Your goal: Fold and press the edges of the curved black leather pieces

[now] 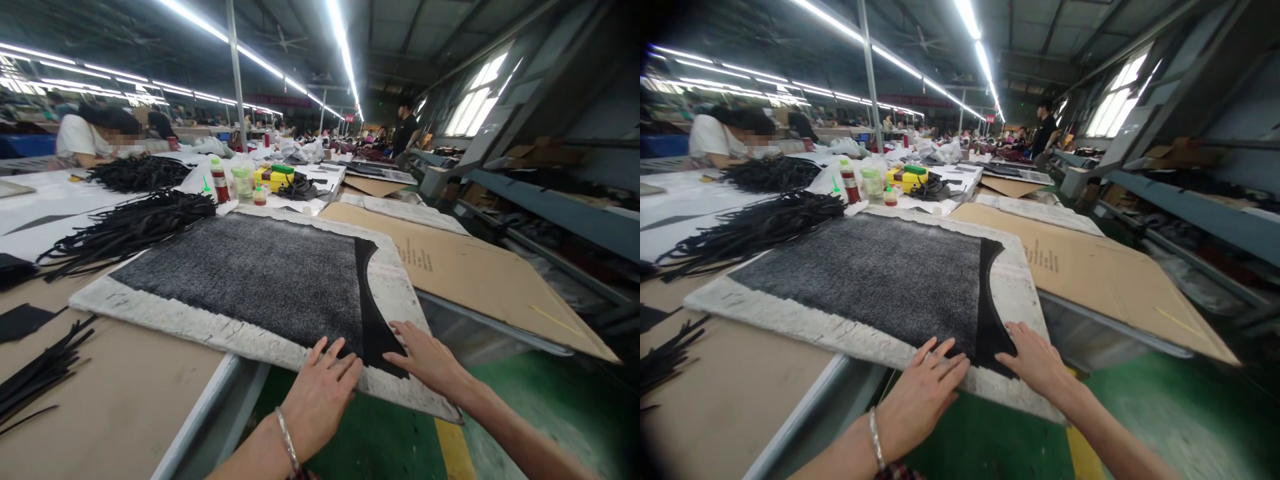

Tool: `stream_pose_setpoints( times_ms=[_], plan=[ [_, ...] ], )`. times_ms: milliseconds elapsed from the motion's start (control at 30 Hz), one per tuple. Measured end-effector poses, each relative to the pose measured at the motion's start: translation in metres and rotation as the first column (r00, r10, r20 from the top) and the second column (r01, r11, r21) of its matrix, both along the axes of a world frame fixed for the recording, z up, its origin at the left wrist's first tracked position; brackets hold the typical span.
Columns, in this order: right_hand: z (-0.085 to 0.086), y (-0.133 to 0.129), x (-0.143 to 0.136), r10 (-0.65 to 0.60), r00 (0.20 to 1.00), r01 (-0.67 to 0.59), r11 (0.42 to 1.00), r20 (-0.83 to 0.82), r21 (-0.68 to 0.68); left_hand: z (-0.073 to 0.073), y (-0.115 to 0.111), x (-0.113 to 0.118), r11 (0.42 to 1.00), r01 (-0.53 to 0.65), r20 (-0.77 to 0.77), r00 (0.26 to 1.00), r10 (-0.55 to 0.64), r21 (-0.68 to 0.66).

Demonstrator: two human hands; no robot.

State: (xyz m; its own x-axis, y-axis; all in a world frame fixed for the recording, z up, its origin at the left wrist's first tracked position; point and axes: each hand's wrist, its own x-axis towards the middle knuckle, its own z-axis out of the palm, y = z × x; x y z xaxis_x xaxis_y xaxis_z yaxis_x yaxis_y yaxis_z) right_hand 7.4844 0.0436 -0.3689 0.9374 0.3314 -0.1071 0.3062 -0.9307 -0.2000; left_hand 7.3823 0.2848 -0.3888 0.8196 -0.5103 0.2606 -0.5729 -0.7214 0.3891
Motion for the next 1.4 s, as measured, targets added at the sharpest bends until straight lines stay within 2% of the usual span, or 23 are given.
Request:
stream_pose_setpoints(
  times_ms=[167, 367, 500, 667, 867, 933, 1000, 1067, 1167, 1267, 1400],
  plan=[
    [-0.006, 0.002, 0.006, -0.124, 0.987, 0.129, 0.991, -0.106, 0.04, -0.007, -0.005, -0.006, 1.0, -0.005, 0.002, 1.0, 0.005, 0.023],
    [-0.014, -0.006, 0.024, -0.131, 0.98, 0.158, 0.97, -0.15, 0.184, -0.011, -0.005, -0.008, 0.999, -0.025, 0.031, 0.999, 0.024, 0.026],
    [-0.014, -0.009, 0.027, -0.116, 0.972, 0.181, 0.925, -0.206, 0.333, -0.014, -0.009, -0.007, 0.999, -0.026, 0.085, 0.996, 0.024, 0.03],
    [-0.005, -0.006, 0.027, -0.005, 0.94, 0.184, 0.848, -0.341, 0.497, -0.014, -0.016, -0.01, 0.998, 0.022, 0.131, 0.991, -0.029, 0.053],
    [0.004, -0.008, 0.033, 0.087, 0.878, 0.207, 0.817, -0.47, 0.539, -0.017, -0.023, -0.011, 0.996, 0.035, 0.176, 0.983, -0.049, 0.082],
    [0.01, -0.009, 0.032, 0.157, 0.833, 0.215, 0.791, -0.53, 0.573, -0.018, -0.026, -0.011, 0.995, 0.036, 0.19, 0.98, -0.053, 0.089],
    [0.016, -0.008, 0.031, 0.255, 0.769, 0.234, 0.741, -0.586, 0.629, -0.017, -0.028, -0.012, 0.995, 0.039, 0.19, 0.98, -0.056, 0.09],
    [0.02, -0.005, 0.03, 0.315, 0.763, 0.221, 0.693, -0.564, 0.686, -0.016, -0.031, -0.013, 0.995, 0.044, 0.177, 0.983, -0.059, 0.086],
    [0.018, 0.002, 0.034, 0.285, 0.86, 0.135, 0.674, -0.424, 0.726, -0.014, -0.036, -0.012, 0.995, 0.029, 0.144, 0.989, -0.042, 0.091],
    [0.013, 0.008, 0.045, 0.211, 0.927, 0.098, 0.665, -0.311, 0.741, -0.016, -0.042, -0.008, 0.993, -0.04, 0.095, 0.995, 0.029, 0.11],
    [0.016, 0.007, 0.081, 0.013, 0.992, 0.089, 0.633, -0.126, 0.769, -0.019, -0.048, -0.004, 0.99, -0.086, 0.073, 0.994, 0.079, 0.111]
  ],
)
